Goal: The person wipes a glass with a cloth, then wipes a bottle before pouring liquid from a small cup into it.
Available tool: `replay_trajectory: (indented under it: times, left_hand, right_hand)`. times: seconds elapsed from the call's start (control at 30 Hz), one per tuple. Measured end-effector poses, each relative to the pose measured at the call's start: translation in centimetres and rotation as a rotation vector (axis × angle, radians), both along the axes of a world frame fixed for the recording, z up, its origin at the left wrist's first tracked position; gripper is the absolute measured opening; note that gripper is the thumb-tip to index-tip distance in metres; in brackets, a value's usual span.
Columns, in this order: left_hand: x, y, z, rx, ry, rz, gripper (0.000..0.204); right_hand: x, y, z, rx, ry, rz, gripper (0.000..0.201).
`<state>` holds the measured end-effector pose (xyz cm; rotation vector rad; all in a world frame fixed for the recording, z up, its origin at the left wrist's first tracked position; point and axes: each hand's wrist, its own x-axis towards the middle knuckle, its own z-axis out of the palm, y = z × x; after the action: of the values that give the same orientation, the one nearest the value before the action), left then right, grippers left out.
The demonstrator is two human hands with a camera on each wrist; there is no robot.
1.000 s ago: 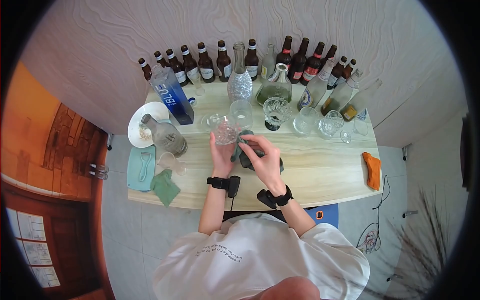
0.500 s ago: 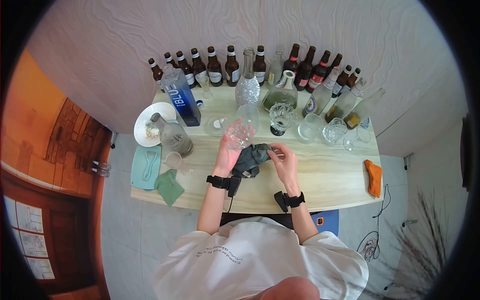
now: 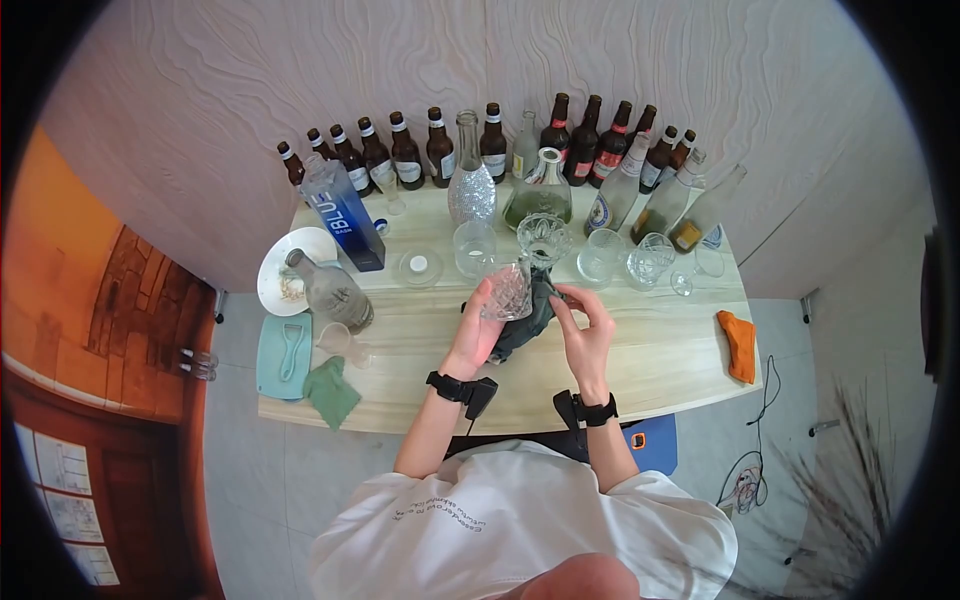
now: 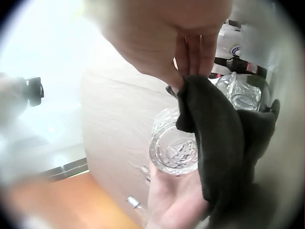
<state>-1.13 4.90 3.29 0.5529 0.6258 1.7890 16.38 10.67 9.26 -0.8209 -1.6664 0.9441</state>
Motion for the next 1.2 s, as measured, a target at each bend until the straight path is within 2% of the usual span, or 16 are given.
replay_trajectory:
  times: [0.13,0.23,0.3,0.43,0.53,0.63,0.73,0.93,1.03,1.2]
  left_hand:
    - [-0.6,-1.2,0.4,-0.083,0.225,0.041,0.073]
    - [-0.4,-2.7,1.6,-0.222,0.336,0.18,0.072]
    - [0.0,-3.6,2.1,-0.261,0.37,0.184,0.073]
    - [1.1,-4.4,0.5,-0.322,0.436,0.231,0.079]
    - [1.4,-4.1,0.6,-0.374,0.263,0.184,0.084]
    - [0.6,-3.6,-0.1,-0.35,0.324,0.146,0.081]
    - [0.6,-3.5,0.2,-0.344,0.354,0.142,0.077]
    - [0.6,-2.2,-0.3,-0.191,0.145,0.136,0.06]
    - [0.8,-2.1,0.4,-0.203,0.117,0.144,0.062]
    - [1.7,-2.8,0.7,-0.252,0.147,0.171,0.071]
  right_hand:
    - [-1.4,-0.6,-0.1,-0.028,0.049,0.111,0.022]
    - [-1.8,-1.5,-0.8,-0.094,0.082,0.139,0.022]
    - [-2.3,-2.1,-0.9,-0.116,0.116,0.148,0.022]
    - [-2.6,-2.4,-0.9,-0.116,0.104,0.142,0.022]
    - [-2.5,-1.9,-0.7,-0.117,0.053,0.138,0.021]
    - [-2.6,-0.7,-1.6,-0.119,0.071,0.114,0.02]
    - [-2.4,0.1,-2.2,-0.259,0.099,0.113,0.019]
    - [-2.0,-0.2,-2.7,-0.303,0.0,0.134,0.021]
    - [-1.7,-0.5,-2.8,-0.179,0.026,0.164,0.021]
    - [-1.8,0.9,-2.5,-0.229,0.076,0.224,0.023]
